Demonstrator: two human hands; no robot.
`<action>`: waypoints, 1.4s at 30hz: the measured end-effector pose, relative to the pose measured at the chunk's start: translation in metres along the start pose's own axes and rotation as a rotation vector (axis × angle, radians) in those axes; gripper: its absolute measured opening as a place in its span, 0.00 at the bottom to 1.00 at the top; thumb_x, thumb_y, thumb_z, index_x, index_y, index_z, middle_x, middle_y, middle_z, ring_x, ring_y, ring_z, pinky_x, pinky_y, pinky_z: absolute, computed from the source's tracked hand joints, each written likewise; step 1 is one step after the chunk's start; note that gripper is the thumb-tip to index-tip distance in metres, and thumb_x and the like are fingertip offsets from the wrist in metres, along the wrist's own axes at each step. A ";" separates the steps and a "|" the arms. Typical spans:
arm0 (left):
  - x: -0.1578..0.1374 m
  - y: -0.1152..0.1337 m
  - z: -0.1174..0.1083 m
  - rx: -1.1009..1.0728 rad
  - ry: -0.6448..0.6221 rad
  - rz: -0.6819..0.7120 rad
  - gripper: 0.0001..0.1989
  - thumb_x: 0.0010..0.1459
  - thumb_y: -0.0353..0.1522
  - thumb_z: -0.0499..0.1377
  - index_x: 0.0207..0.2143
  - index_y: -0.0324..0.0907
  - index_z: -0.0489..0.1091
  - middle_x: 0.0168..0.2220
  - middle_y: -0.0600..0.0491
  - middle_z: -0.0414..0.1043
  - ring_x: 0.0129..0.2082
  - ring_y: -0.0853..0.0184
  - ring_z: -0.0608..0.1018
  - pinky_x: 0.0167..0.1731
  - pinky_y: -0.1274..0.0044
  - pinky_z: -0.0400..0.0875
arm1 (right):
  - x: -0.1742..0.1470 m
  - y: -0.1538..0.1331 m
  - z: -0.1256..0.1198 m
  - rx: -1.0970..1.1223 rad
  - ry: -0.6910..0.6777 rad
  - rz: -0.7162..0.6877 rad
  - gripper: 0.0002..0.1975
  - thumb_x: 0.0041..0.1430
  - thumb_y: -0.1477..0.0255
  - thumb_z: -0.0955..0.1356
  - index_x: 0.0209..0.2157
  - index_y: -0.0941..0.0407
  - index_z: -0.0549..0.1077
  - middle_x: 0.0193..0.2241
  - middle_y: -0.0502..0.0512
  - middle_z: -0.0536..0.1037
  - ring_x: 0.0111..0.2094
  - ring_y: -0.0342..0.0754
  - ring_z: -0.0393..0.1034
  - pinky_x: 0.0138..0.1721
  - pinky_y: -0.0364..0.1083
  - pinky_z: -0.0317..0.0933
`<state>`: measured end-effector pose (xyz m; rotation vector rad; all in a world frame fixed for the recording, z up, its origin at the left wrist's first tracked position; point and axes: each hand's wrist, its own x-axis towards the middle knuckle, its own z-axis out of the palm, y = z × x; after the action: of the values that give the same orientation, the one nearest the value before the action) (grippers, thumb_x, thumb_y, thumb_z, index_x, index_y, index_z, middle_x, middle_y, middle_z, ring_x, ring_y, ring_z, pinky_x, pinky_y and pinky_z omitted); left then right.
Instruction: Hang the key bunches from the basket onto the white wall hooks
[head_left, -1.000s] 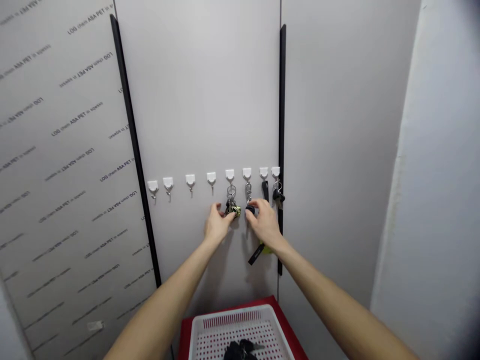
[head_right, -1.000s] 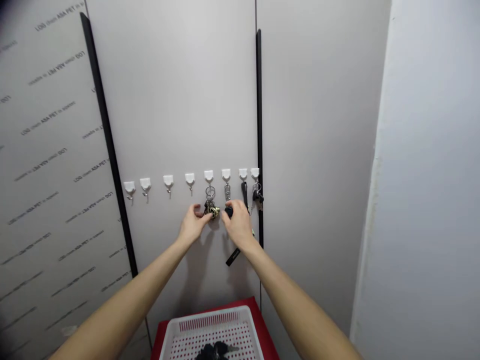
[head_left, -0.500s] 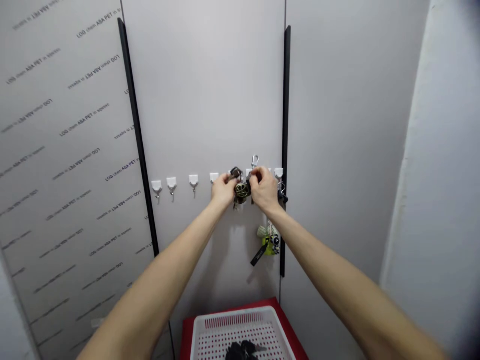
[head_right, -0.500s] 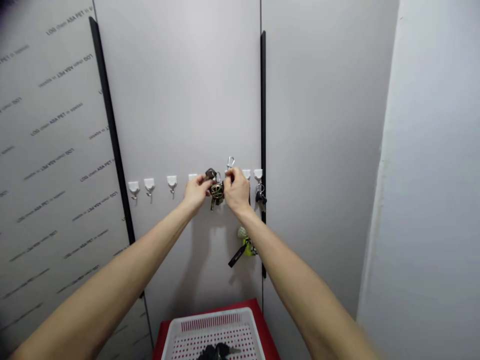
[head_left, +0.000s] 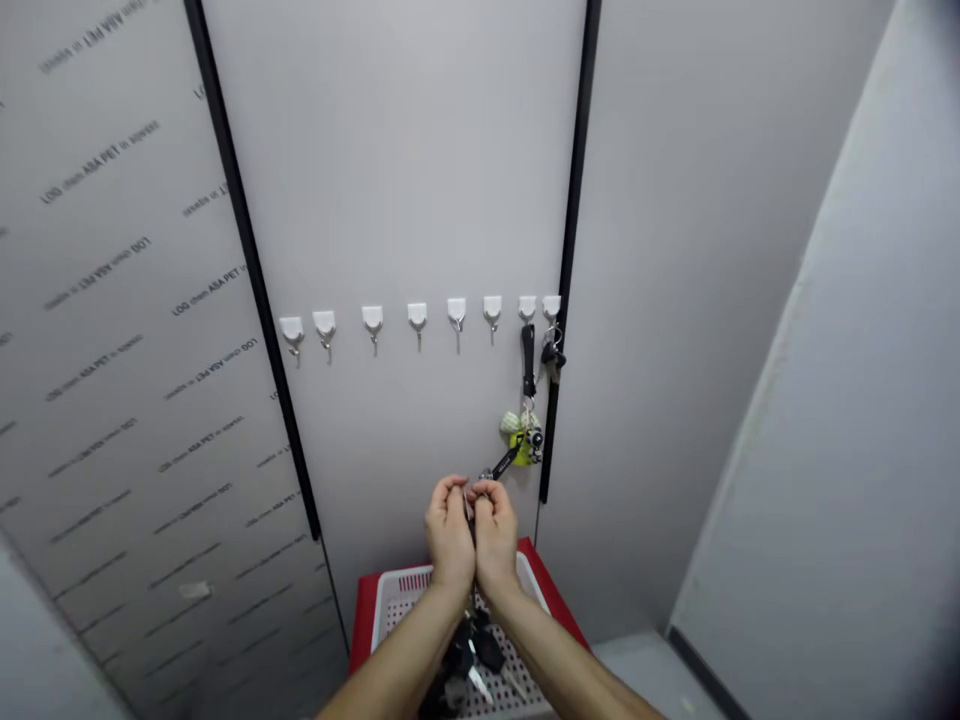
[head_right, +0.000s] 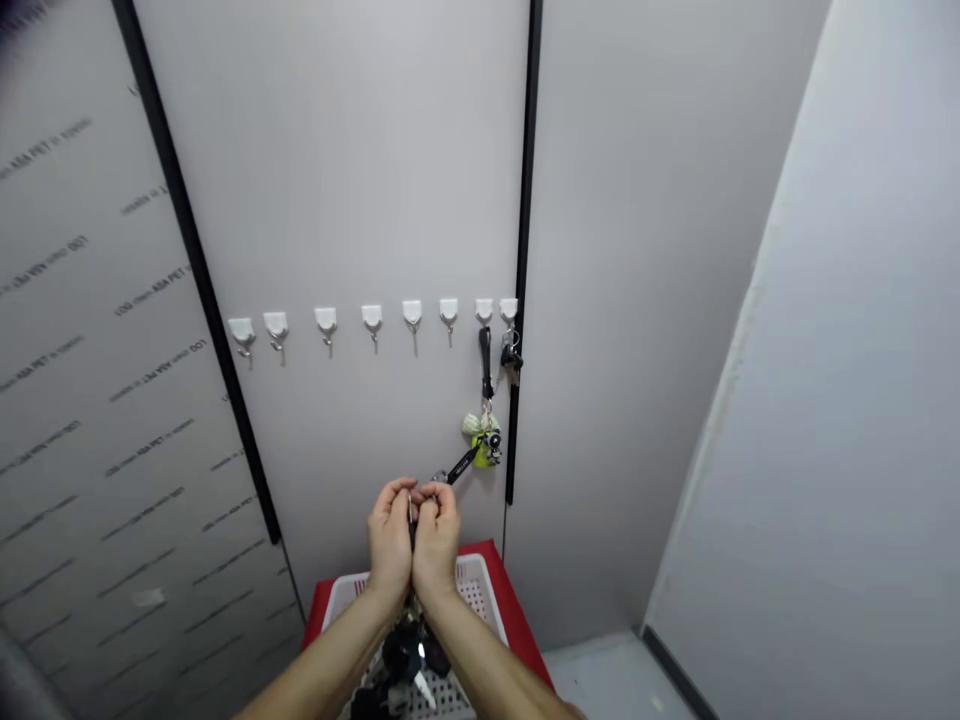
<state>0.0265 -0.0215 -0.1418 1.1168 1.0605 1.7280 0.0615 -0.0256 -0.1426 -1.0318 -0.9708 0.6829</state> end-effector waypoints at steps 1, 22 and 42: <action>-0.002 -0.013 -0.004 -0.002 0.006 -0.030 0.09 0.43 0.33 0.47 0.26 0.39 0.62 0.20 0.55 0.65 0.20 0.73 0.67 0.22 0.82 0.62 | -0.003 0.011 -0.002 -0.024 -0.012 0.017 0.05 0.40 0.75 0.55 0.23 0.58 0.59 0.20 0.48 0.64 0.22 0.41 0.58 0.26 0.40 0.55; 0.028 -0.003 0.012 0.324 -0.375 0.136 0.08 0.45 0.32 0.47 0.27 0.38 0.63 0.27 0.52 0.67 0.29 0.69 0.68 0.31 0.78 0.61 | 0.087 -0.048 -0.071 -0.633 -0.101 -0.439 0.13 0.44 0.70 0.59 0.33 0.59 0.63 0.31 0.57 0.68 0.32 0.45 0.61 0.33 0.44 0.54; 0.068 0.092 0.144 0.114 -0.640 0.299 0.18 0.39 0.20 0.48 0.36 0.37 0.63 0.31 0.50 0.68 0.30 0.70 0.69 0.32 0.79 0.63 | 0.172 -0.147 -0.062 -0.663 0.246 -0.801 0.12 0.43 0.76 0.55 0.32 0.59 0.62 0.26 0.54 0.68 0.26 0.45 0.60 0.30 0.44 0.52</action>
<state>0.1266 0.0428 -0.0014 1.8150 0.6142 1.3703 0.1956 0.0391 0.0388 -1.1272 -1.2999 -0.4523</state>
